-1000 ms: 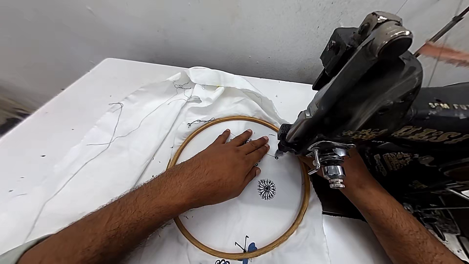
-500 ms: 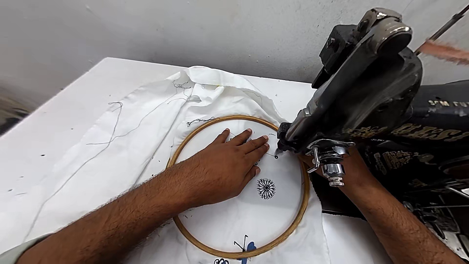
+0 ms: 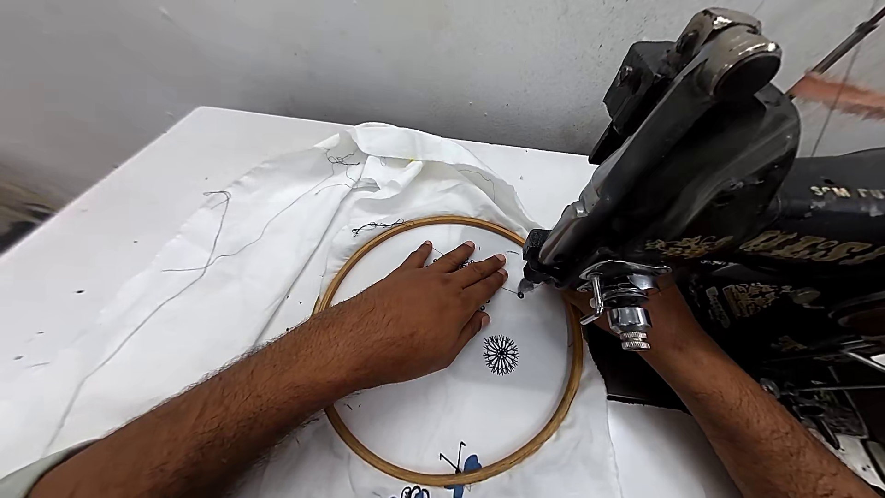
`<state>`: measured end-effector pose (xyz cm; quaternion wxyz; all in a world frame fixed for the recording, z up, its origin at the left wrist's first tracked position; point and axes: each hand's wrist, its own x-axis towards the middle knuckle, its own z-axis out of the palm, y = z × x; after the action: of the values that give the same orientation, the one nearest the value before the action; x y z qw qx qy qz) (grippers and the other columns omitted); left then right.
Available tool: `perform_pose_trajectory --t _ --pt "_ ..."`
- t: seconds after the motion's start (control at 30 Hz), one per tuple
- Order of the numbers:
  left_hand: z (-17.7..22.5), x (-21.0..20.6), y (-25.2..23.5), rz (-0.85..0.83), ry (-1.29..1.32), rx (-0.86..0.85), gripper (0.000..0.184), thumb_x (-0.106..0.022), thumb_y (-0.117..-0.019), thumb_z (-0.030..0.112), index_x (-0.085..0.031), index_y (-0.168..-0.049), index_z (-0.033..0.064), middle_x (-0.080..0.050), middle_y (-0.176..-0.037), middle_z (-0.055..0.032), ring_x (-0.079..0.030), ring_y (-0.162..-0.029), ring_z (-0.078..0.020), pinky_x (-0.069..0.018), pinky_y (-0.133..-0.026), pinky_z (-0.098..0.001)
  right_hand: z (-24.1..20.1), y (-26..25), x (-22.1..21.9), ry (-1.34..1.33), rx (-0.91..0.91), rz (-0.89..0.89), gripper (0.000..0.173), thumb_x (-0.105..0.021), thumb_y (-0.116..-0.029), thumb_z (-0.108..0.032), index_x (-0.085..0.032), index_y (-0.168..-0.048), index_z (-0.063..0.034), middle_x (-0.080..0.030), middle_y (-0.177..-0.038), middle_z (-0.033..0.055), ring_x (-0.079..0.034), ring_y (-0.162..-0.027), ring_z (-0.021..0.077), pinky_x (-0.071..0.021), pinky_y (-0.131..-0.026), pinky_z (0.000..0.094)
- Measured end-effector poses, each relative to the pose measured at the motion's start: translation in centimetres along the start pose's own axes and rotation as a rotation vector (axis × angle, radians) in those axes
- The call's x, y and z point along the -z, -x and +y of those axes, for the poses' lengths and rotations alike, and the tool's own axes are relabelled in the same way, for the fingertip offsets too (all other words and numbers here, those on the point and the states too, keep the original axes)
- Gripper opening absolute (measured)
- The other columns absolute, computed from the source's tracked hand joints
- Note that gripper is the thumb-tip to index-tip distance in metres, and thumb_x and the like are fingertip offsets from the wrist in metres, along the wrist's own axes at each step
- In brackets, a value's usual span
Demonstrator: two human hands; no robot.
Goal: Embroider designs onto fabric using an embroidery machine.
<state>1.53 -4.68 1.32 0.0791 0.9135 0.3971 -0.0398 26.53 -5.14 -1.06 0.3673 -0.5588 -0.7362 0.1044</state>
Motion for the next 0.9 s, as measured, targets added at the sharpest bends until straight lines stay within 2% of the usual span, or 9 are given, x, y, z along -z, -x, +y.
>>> perform_pose_trajectory --t 0.1,0.3,0.43,0.6,0.67,0.73,0.77,0.83,0.9 --pt "-0.3 0.0 0.2 0.002 -0.009 -0.007 0.056 -0.028 -0.1102 0.043 -0.041 -0.159 0.0198 -0.032 -0.168 0.0049 -0.027 -0.156 -0.0259 -0.0277 -0.12 -0.063 0.0 0.3 -0.4 -0.063 0.005 0.014 0.02 -0.072 -0.0819 -0.019 -0.068 -0.097 -0.0054 -0.066 -0.086 -0.0013 -0.06 -0.084 -0.0059 -0.0473 -0.078 0.0123" --pt "-0.4 -0.3 -0.2 0.029 0.0 -0.004 0.055 -0.028 -0.1108 0.042 -0.04 -0.16 0.0191 -0.032 -0.168 0.0032 -0.027 -0.156 -0.0266 -0.0266 -0.121 -0.0633 0.6 0.0 -0.3 0.006 0.045 0.019 0.022 -0.072 -0.0838 -0.02 -0.069 -0.095 -0.0007 -0.066 -0.085 0.0057 -0.062 -0.081 0.0021 -0.0485 -0.076 0.0197" --pt "-0.2 -0.3 -0.2 0.029 0.01 -0.021 0.055 -0.028 -0.111 0.041 -0.04 -0.159 0.0176 -0.032 -0.168 0.0019 -0.026 -0.156 -0.0266 -0.0251 -0.122 -0.062 -0.1 -0.1 0.3 -0.022 0.024 -0.006 0.02 -0.07 -0.0849 -0.019 -0.068 -0.096 -0.0026 -0.064 -0.084 0.0014 -0.058 -0.08 -0.0045 -0.0461 -0.076 0.0131" --pt "-0.7 -0.3 -0.3 0.059 0.014 -0.092 0.054 -0.033 -0.1109 0.038 -0.045 -0.156 0.0122 -0.037 -0.166 -0.0026 -0.03 -0.155 -0.0277 -0.0282 -0.124 -0.0488 -0.4 -0.1 0.7 0.027 -0.001 -0.042 0.022 -0.07 -0.0835 -0.019 -0.068 -0.097 -0.0019 -0.065 -0.086 0.0045 -0.06 -0.082 0.0003 -0.0471 -0.077 0.0181" --pt "-0.8 -0.2 -0.3 0.081 0.049 -0.076 0.048 -0.039 -0.1104 0.031 -0.05 -0.153 0.011 -0.04 -0.163 -0.0068 -0.039 -0.15 -0.0271 -0.0357 -0.121 -0.0434 -0.2 -0.1 0.6 0.02 0.0 -0.048 0.021 -0.072 -0.0816 -0.018 -0.069 -0.096 -0.0026 -0.066 -0.085 0.0035 -0.061 -0.082 -0.0001 -0.048 -0.077 0.0175" --pt "-1.3 -0.1 -0.8 0.135 0.084 -0.05 0.039 -0.049 -0.107 0.017 -0.058 -0.144 0.0093 -0.049 -0.155 -0.0112 -0.055 -0.137 -0.0258 -0.0495 -0.108 -0.0409 0.1 -0.2 0.5 0.018 0.005 -0.04 0.021 -0.073 -0.0809 -0.018 -0.069 -0.094 -0.0026 -0.067 -0.084 0.0037 -0.062 -0.081 0.0007 -0.0484 -0.077 0.0185" --pt "-1.7 -0.2 -1.1 0.196 0.102 -0.054 0.032 -0.052 -0.1046 0.013 -0.066 -0.134 0.0074 -0.058 -0.143 -0.0124 -0.062 -0.125 -0.0259 -0.0542 -0.1 -0.0415 0.1 -0.2 0.5 0.025 0.002 -0.046 0.021 -0.073 -0.0813 -0.017 -0.069 -0.094 -0.0011 -0.067 -0.085 0.006 -0.062 -0.081 0.0035 -0.0486 -0.077 0.0215" --pt "-2.8 -0.2 -1.7 0.346 0.096 -0.065 0.017 -0.059 -0.0993 0.007 -0.074 -0.106 0.0051 -0.067 -0.11 -0.0119 -0.067 -0.103 -0.0266 -0.0563 -0.087 -0.0427 -0.1 -0.1 0.7 0.024 -0.006 -0.054 0.02 -0.073 -0.0821 -0.015 -0.069 -0.095 -0.0006 -0.067 -0.085 0.0066 -0.063 -0.081 0.0047 -0.0494 -0.077 0.023" --pt "-3.8 0.3 -2.0 0.418 0.076 -0.034 0.014 -0.06 -0.0979 0.004 -0.074 -0.096 0.0029 -0.064 -0.095 -0.013 -0.064 -0.093 -0.0301 -0.0542 -0.081 -0.0451 -0.4 -0.2 0.7 0.018 0.013 -0.045 0.018 -0.072 -0.0841 -0.014 -0.069 -0.095 -0.0005 -0.066 -0.085 0.007 -0.062 -0.082 0.0049 -0.0493 -0.077 0.0233"
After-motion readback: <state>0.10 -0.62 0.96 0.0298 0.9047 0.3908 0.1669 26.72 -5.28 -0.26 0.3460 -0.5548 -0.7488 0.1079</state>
